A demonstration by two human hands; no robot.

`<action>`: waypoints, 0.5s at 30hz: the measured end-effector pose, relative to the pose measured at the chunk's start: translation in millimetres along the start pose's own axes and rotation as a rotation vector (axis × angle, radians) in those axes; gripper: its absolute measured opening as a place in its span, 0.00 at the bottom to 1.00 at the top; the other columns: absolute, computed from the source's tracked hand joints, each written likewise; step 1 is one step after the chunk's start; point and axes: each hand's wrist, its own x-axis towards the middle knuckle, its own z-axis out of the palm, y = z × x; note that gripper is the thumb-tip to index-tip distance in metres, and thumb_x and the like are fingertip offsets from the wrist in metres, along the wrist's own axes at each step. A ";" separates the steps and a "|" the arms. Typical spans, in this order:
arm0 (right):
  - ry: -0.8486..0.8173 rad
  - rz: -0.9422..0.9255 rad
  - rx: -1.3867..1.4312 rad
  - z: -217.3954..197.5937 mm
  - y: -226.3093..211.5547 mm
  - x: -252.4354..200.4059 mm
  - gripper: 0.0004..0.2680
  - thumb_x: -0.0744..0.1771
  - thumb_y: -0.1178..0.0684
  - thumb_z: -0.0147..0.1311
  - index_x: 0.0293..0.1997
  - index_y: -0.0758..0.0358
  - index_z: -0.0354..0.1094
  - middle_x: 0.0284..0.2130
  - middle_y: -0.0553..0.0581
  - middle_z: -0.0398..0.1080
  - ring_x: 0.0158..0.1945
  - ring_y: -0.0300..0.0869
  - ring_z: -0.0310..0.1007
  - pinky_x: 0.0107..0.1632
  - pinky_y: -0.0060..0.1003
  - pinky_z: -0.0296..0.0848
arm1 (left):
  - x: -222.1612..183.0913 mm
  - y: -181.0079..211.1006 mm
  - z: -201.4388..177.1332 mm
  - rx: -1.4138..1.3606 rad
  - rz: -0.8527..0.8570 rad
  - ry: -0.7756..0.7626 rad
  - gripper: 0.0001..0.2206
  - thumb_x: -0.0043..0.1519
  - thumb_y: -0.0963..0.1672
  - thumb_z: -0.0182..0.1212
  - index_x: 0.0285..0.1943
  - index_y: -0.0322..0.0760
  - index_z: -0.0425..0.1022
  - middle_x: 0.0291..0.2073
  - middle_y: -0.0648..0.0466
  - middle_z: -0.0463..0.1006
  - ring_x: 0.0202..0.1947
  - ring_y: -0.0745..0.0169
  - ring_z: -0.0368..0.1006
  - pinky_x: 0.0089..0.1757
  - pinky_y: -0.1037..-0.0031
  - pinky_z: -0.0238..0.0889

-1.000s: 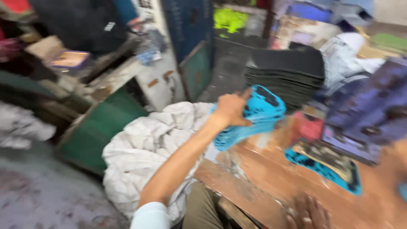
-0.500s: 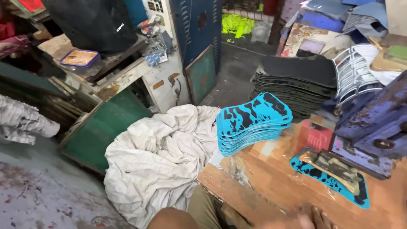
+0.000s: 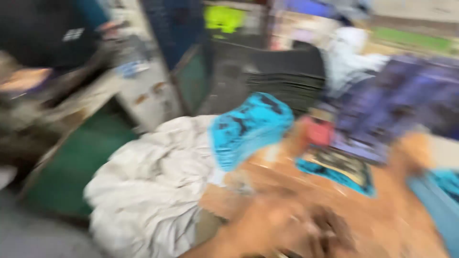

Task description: Stamping patterns onto blue fabric pieces using a printing press machine.

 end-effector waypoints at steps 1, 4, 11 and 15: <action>-0.031 0.088 0.021 -21.1 -14.4 25.7 0.09 0.63 0.51 0.56 0.42 0.63 0.76 0.49 0.63 0.75 0.56 0.59 0.73 0.61 0.53 0.67 | 9.7 -1.7 8.3 -0.049 0.011 -0.061 0.23 0.62 0.45 0.66 0.68 0.39 0.71 0.36 0.47 0.80 0.36 0.49 0.78 0.38 0.61 0.70; -0.111 0.388 0.084 -24.6 -40.2 77.2 0.06 0.62 0.57 0.61 0.39 0.65 0.75 0.48 0.63 0.75 0.57 0.59 0.73 0.61 0.49 0.69 | -6.0 -76.4 43.0 -0.167 -0.267 0.008 0.15 0.60 0.41 0.61 0.56 0.39 0.76 0.38 0.51 0.83 0.25 0.59 0.73 0.29 0.69 0.67; -0.135 0.379 0.013 -46.3 -52.9 91.4 0.09 0.64 0.55 0.62 0.45 0.65 0.74 0.50 0.61 0.75 0.61 0.57 0.70 0.65 0.50 0.66 | -34.2 -139.5 79.7 -0.100 -0.397 0.141 0.07 0.64 0.44 0.62 0.40 0.36 0.80 0.16 0.57 0.70 0.19 0.73 0.60 0.24 0.76 0.54; -0.166 0.349 0.062 -52.8 -55.5 97.2 0.10 0.64 0.55 0.62 0.47 0.66 0.74 0.52 0.61 0.74 0.63 0.56 0.69 0.67 0.51 0.64 | -33.8 -132.1 77.5 -0.076 -0.337 0.182 0.07 0.65 0.44 0.61 0.42 0.34 0.79 0.17 0.57 0.73 0.19 0.75 0.64 0.26 0.78 0.59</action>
